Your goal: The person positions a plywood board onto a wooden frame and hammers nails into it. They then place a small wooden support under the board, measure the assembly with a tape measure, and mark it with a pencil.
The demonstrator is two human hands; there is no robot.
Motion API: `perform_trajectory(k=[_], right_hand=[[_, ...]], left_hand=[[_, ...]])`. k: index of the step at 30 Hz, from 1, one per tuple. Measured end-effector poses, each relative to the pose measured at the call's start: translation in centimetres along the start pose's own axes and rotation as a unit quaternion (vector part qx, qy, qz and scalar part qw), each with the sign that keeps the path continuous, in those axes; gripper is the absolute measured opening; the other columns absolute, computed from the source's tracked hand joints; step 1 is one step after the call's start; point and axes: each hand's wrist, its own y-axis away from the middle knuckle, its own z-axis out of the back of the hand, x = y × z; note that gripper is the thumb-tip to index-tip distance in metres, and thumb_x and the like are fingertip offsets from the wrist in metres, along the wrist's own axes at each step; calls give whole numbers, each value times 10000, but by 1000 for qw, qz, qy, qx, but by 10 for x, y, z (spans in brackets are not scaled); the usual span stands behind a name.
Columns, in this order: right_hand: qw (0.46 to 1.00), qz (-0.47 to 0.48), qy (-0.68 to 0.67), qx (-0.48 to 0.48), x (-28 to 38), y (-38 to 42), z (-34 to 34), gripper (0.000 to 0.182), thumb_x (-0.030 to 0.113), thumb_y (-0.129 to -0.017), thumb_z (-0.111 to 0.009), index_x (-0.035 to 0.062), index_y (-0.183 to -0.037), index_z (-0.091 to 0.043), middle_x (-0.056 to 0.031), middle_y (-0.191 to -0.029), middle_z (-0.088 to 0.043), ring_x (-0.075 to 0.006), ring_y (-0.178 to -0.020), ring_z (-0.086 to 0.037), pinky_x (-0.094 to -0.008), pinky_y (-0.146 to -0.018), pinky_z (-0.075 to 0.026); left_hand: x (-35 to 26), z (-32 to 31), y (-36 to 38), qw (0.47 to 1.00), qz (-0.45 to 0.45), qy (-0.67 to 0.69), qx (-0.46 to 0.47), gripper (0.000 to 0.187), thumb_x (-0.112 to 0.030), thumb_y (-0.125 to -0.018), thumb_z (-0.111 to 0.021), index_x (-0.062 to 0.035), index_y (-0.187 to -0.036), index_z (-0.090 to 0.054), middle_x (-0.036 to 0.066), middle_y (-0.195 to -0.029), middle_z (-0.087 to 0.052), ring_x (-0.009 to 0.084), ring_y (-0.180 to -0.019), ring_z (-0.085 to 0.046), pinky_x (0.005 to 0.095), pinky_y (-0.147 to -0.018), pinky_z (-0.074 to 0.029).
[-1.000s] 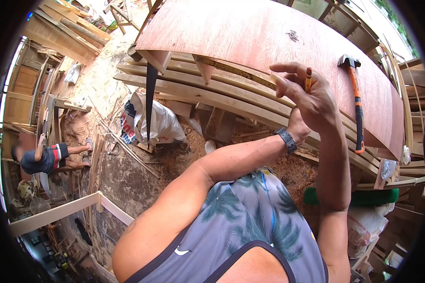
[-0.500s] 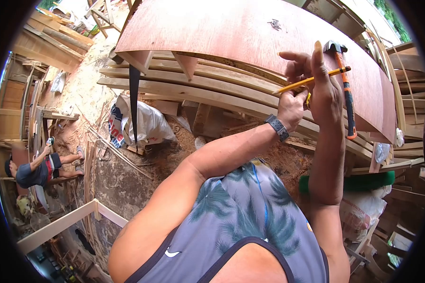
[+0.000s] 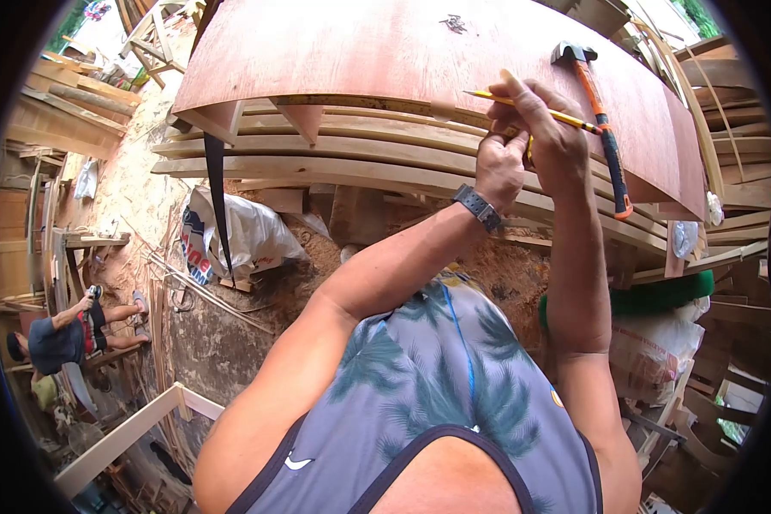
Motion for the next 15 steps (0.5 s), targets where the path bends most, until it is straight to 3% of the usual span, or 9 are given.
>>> perform_trajectory(k=[1,2,9,15], right_hand=[[1000,-5,-10,10,-4,0,1,338,282,-1024,-566,-23,-1025,-712,-84,-861,-697,-109,-792,-642,-252,-740,-524],[1000,-3,-1,16,-7,-1,2,325,267,-1022,-565,-25,-1020,-710,-60,-843,-684,-94,-773,-622,-235,-725,-511],[996,38,83,13,-32,-7,-1,260,201,-983,-596,-32,-961,-709,-42,-779,-674,-90,-734,-615,-242,-683,-508],[997,66,49,1,-37,-9,0,246,196,-941,-607,-22,-896,-712,-75,-713,-687,-119,-678,-631,-275,-629,-516]], left_hand=[[-1,3,1,999,-12,-28,18,235,-99,-1034,-526,29,-1227,-568,75,-1048,-651,119,-910,-639,266,-760,-537],[-3,4,3,997,-26,-56,37,249,-103,-1038,-515,27,-1247,-551,78,-1046,-650,126,-923,-643,263,-781,-539],[-15,3,8,996,-43,-59,59,288,-147,-1040,-509,15,-1278,-502,90,-1105,-633,135,-999,-633,264,-835,-534],[-17,-2,5,997,-61,-12,43,306,-167,-1039,-514,9,-1287,-484,95,-1136,-624,142,-1031,-625,269,-863,-528]])
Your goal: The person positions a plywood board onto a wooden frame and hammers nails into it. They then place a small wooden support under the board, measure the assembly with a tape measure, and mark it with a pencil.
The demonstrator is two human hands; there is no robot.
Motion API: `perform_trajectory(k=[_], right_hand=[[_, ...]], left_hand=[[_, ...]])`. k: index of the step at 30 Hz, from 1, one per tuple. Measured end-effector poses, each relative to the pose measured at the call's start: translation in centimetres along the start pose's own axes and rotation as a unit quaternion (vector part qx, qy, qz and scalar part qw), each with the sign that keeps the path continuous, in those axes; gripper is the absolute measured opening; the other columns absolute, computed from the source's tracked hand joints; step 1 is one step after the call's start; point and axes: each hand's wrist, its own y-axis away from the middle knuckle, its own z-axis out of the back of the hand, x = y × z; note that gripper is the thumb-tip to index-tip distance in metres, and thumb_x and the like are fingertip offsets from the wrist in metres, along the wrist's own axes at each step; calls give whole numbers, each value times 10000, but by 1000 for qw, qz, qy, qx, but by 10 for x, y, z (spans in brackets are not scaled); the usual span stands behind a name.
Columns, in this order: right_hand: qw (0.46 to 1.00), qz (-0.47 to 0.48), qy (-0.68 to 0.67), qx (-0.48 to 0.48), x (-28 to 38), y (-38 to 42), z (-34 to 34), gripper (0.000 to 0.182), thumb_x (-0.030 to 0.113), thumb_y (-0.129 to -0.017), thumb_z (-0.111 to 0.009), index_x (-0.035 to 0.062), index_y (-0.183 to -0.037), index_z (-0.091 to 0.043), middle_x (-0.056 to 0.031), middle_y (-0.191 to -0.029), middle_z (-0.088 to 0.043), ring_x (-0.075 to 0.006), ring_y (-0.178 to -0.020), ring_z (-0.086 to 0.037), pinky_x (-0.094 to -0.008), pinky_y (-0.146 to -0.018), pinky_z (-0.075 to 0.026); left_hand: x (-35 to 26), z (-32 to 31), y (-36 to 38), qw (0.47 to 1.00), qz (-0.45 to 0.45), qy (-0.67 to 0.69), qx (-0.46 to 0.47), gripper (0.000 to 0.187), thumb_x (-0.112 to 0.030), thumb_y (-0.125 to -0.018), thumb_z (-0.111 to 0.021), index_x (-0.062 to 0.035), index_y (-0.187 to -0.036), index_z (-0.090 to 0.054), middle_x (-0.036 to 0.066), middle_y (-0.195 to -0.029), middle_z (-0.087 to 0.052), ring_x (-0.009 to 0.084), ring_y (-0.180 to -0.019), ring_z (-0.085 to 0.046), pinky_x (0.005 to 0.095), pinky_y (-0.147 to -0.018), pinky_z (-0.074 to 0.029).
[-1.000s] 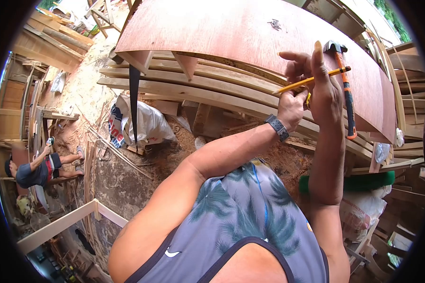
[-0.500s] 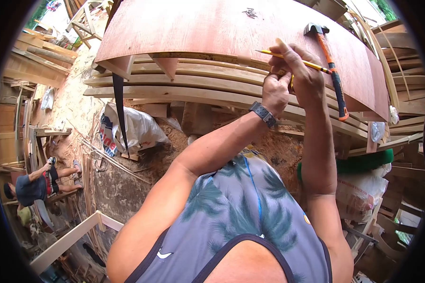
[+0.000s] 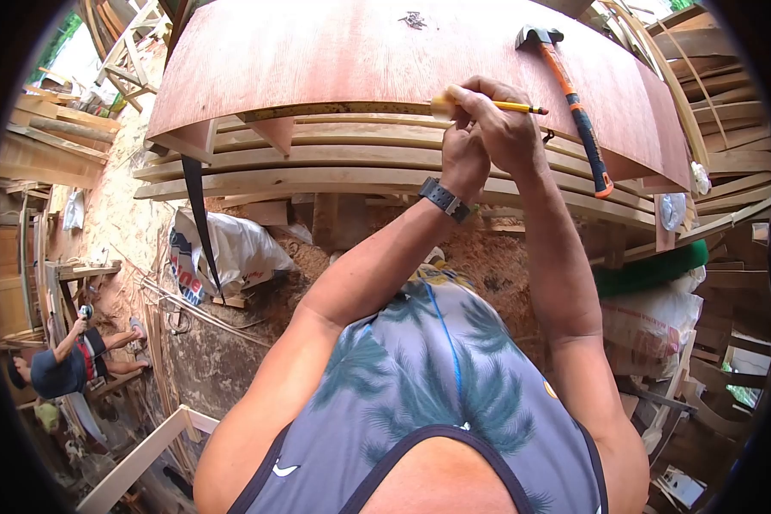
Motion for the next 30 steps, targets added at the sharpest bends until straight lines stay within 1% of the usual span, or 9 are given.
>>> perform_trajectory(k=[2,15,18,21,23,25,27,28,30], right_hand=[[1000,-7,1,17,1,0,2,260,153,-945,-555,-58,-902,-699,-68,-738,-675,-105,-700,-614,-259,-673,-504],[1000,-11,11,-1,-2,2,2,256,145,-920,-561,-51,-861,-715,-66,-724,-681,-106,-687,-615,-252,-663,-501],[998,44,37,8,-7,1,1,249,141,-918,-568,-51,-877,-720,-66,-728,-683,-107,-690,-618,-256,-659,-504],[1000,7,9,-10,-8,1,0,237,179,-903,-590,-1,-813,-716,-85,-722,-696,-146,-653,-647,-292,-620,-520],[1000,11,17,-1,-6,1,0,241,137,-919,-579,-53,-878,-721,-62,-726,-682,-102,-692,-615,-258,-651,-502],[1000,2,7,-1,-4,2,0,243,138,-922,-577,-52,-875,-720,-61,-725,-682,-102,-692,-615,-258,-650,-502],[1000,-7,-3,0,-4,2,-1,245,139,-926,-574,-52,-873,-718,-61,-723,-681,-103,-691,-615,-259,-649,-502],[1000,3,-1,-1,-4,1,-2,245,139,-929,-572,-50,-872,-718,-60,-722,-681,-104,-690,-615,-261,-647,-502],[1000,13,-1,-1,-5,1,-6,246,140,-932,-571,-47,-872,-718,-60,-720,-680,-105,-688,-616,-262,-644,-501]], left_hand=[[0,3,-1,1000,9,-2,11,312,-176,-1035,-526,4,-1286,-482,93,-1152,-617,147,-1054,-617,272,-883,-521],[8,6,-5,1000,-9,-1,2,254,-179,-1049,-532,-27,-1250,-507,56,-1134,-608,126,-1033,-591,260,-893,-496],[8,9,-6,1000,13,2,12,238,-160,-1047,-530,-32,-1246,-506,52,-1124,-606,122,-1024,-592,259,-882,-499],[9,10,-4,1000,3,-23,10,236,-153,-1041,-540,-30,-1240,-509,51,-1120,-607,122,-1016,-595,260,-873,-503],[8,10,-4,1000,15,-27,2,237,-151,-1038,-545,-27,-1237,-515,53,-1121,-612,124,-1015,-600,262,-870,-506],[8,11,-3,999,26,-32,-7,237,-149,-1035,-549,-24,-1235,-521,56,-1123,-616,126,-1014,-604,263,-866,-509],[7,9,-2,1000,20,6,-16,173,-134,-992,-627,2,-1099,-611,56,-1036,-640,121,-916,-641,283,-751,-560],[5,10,-1,1000,19,4,-17,173,-134,-992,-627,2,-1099,-611,56,-1036,-640,121,-916,-641,283,-751,-560],[1,11,1,997,24,-71,27,297,-147,-1021,-572,-13,-1280,-516,61,-1128,-638,139,-1039,-624,278,-875,-516]])
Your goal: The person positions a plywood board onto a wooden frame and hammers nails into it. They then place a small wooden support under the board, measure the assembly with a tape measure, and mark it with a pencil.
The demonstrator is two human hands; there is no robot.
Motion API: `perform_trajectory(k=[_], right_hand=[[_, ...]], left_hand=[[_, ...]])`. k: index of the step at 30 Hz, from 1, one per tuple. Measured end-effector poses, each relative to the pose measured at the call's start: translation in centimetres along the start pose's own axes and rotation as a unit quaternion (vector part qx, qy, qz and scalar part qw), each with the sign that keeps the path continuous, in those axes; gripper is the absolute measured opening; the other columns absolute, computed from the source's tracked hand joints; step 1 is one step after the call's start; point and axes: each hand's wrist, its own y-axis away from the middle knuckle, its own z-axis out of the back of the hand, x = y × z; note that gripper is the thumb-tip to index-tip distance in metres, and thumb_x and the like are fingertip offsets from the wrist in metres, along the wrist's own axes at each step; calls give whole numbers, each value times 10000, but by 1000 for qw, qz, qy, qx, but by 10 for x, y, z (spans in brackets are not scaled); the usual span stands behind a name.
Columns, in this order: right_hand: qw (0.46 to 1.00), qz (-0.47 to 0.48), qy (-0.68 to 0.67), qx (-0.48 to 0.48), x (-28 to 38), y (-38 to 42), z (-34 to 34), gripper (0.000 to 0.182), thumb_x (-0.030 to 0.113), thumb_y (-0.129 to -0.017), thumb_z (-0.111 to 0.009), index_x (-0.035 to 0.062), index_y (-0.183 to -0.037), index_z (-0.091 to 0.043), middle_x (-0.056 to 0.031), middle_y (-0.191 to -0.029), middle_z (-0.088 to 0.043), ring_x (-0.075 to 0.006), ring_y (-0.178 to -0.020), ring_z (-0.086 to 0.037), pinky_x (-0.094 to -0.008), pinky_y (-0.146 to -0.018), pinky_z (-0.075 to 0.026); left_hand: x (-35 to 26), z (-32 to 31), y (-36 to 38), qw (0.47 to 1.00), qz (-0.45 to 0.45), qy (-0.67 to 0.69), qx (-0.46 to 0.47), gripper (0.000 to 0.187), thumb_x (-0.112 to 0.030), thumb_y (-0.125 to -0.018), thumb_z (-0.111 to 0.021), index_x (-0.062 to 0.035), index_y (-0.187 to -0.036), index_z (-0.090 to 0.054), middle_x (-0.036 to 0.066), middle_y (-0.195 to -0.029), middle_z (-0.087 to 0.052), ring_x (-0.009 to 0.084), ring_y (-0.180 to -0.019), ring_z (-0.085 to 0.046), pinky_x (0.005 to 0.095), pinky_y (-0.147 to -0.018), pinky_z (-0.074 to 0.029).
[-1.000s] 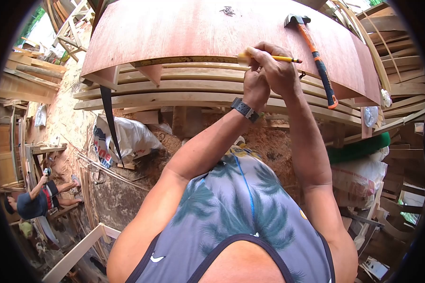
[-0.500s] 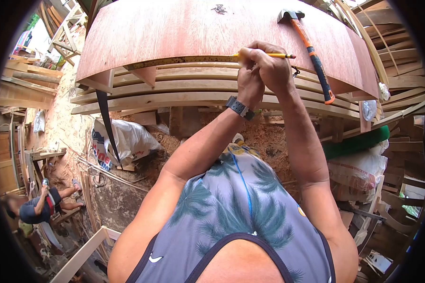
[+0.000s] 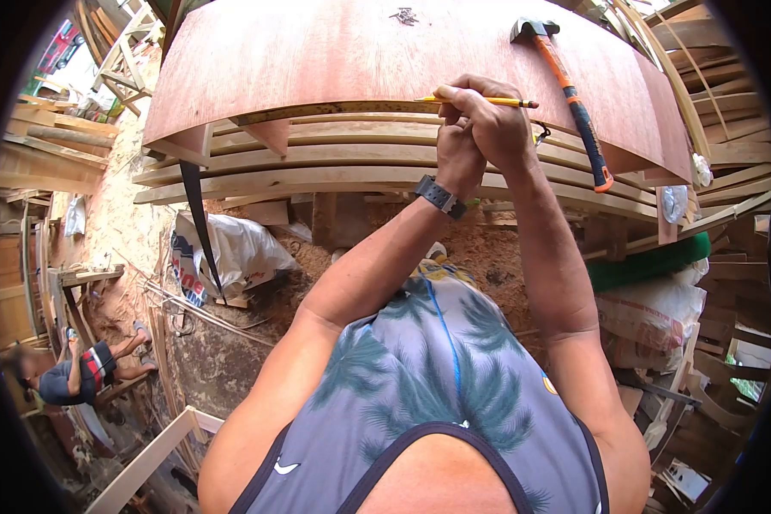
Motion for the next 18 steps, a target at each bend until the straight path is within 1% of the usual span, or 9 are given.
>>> perform_trajectory(k=[3,6,9,11,13,15,17,18], right_hand=[[1000,-17,-16,6,2,-2,-6,247,140,-937,-568,-44,-875,-720,-65,-722,-682,-107,-693,-620,-259,-653,-504],[1000,6,3,11,9,-4,-11,249,143,-942,-569,-46,-872,-715,-70,-730,-686,-112,-698,-624,-258,-665,-508],[999,-22,-18,14,9,-6,-14,253,141,-948,-565,-51,-871,-711,-70,-740,-690,-117,-706,-630,-261,-674,-513],[999,-4,-40,10,5,-8,-15,210,148,-913,-618,-19,-836,-720,-84,-729,-706,-134,-677,-662,-271,-636,-536],[999,-8,-39,14,3,-11,-18,211,151,-915,-617,-18,-839,-718,-83,-729,-704,-132,-680,-658,-270,-637,-533],[999,-11,-40,19,5,-12,-22,211,154,-917,-616,-16,-842,-717,-83,-728,-703,-131,-683,-655,-269,-638,-530],[998,-14,-41,49,10,-14,-26,255,179,-952,-610,-40,-878,-717,-79,-749,-697,-134,-721,-655,-281,-705,-540],[998,-14,-42,49,11,-15,-30,255,179,-952,-610,-40,-878,-717,-79,-749,-697,-134,-721,-655,-281,-705,-540]], left_hand=[[2,1,0,999,-17,-49,13,316,-151,-1022,-571,-12,-1298,-507,63,-1141,-634,139,-1053,-621,284,-886,-516],[4,4,-2,997,-26,-77,13,334,-156,-1022,-569,-12,-1316,-498,64,-1155,-629,139,-1067,-618,290,-896,-516],[7,7,-3,995,-34,-95,13,353,-160,-1023,-568,-11,-1333,-490,66,-1168,-625,140,-1082,-615,296,-907,-516],[10,7,-4,994,-35,-100,12,366,-163,-1023,-567,-11,-1345,-484,67,-1176,-623,140,-1091,-612,300,-914,-516],[12,7,-3,994,-35,-100,11,372,-164,-1024,-567,-10,-1351,-481,68,-1181,-621,140,-1096,-611,302,-918,-516],[10,4,-2,998,-38,-41,19,392,-171,-1034,-547,-18,-1383,-455,75,-1226,-598,144,-1139,-591,312,-950,-505],[9,4,-1,999,-41,16,27,412,-177,-1044,-526,-25,-1414,-429,82,-1272,-575,147,-1181,-571,323,-982,-494],[8,4,0,998,-42,45,31,422,-180,-1049,-516,-29,-1430,-416,85,-1295,-563,149,-1203,-561,328,-998,-489]])
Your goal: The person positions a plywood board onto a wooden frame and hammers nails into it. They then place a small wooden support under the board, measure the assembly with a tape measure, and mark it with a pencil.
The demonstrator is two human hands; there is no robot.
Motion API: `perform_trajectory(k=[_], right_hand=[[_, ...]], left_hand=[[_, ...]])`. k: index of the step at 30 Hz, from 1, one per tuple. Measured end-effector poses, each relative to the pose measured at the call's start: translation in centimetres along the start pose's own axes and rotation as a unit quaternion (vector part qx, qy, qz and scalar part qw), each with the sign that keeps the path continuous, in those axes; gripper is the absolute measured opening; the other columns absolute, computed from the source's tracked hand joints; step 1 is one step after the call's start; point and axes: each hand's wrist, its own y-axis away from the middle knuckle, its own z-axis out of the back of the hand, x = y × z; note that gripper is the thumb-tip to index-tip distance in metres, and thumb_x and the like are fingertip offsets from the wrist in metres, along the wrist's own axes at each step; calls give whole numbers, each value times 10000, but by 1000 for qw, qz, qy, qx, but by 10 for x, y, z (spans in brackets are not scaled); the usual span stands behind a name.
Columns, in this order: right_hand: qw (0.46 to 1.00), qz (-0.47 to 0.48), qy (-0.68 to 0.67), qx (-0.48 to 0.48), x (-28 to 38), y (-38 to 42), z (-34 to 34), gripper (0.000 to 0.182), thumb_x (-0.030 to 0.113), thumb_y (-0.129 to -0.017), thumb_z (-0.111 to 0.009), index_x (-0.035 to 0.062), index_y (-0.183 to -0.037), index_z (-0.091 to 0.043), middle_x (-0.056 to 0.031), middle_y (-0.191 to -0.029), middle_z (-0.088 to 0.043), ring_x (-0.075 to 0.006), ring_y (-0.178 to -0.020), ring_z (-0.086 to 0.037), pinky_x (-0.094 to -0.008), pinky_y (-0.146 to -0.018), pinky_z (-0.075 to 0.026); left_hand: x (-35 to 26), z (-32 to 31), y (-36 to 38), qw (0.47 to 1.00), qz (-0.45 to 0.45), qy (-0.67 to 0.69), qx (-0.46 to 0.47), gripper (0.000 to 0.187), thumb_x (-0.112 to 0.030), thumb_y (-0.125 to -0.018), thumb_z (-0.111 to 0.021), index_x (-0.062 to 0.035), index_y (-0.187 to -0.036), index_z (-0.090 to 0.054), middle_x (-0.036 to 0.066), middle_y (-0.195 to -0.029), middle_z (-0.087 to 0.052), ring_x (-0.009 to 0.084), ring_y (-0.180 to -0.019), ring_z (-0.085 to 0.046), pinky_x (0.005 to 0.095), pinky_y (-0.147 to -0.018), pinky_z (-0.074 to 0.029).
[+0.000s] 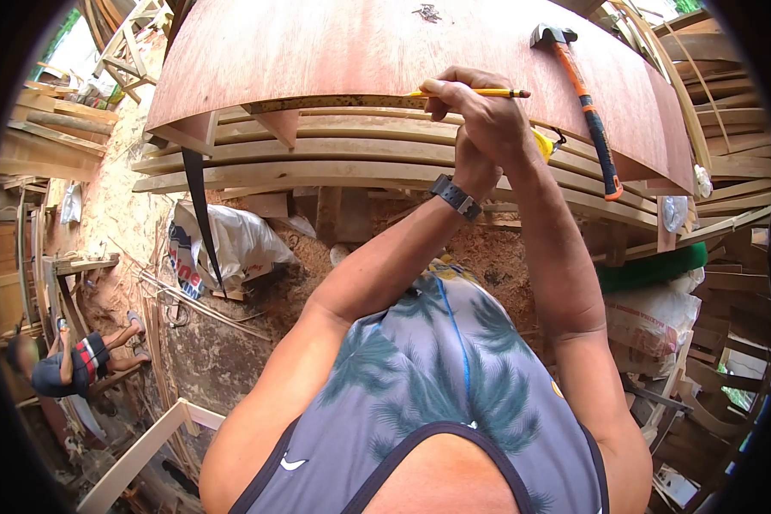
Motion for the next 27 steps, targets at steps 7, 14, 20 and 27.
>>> perform_trajectory(k=[7,14,20,27], right_hand=[[999,-15,-3,-35,-5,-2,-10,248,223,-924,-610,10,-861,-720,-56,-748,-712,-121,-708,-668,-274,-657,-545],[999,-3,23,-28,-5,-1,-9,256,228,-927,-604,12,-854,-720,-63,-753,-714,-123,-714,-673,-271,-666,-550],[1000,2,6,-22,-6,-3,-10,254,223,-925,-614,5,-838,-714,-70,-747,-711,-131,-711,-672,-273,-672,-549],[1000,-12,24,-13,-7,-4,-9,252,228,-924,-625,10,-842,-721,-68,-753,-717,-127,-718,-676,-273,-679,-548]], left_hand=[[12,15,-13,970,-10,-229,85,425,-202,-1088,-409,-70,-1483,-326,90,-1399,-478,172,-1322,-464,355,-1106,-407],[29,26,-19,914,-68,-390,92,437,-206,-1076,-441,-70,-1478,-335,107,-1373,-490,191,-1305,-487,366,-1103,-411],[40,29,-25,956,-61,-268,104,468,-203,-1062,-481,-63,-1482,-330,117,-1396,-476,198,-1329,-470,370,-1109,-406],[53,36,-34,948,-75,-297,90,493,-229,-1041,-526,-50,-1469,-361,129,-1396,-496,221,-1333,-483,385,-1111,-409]])
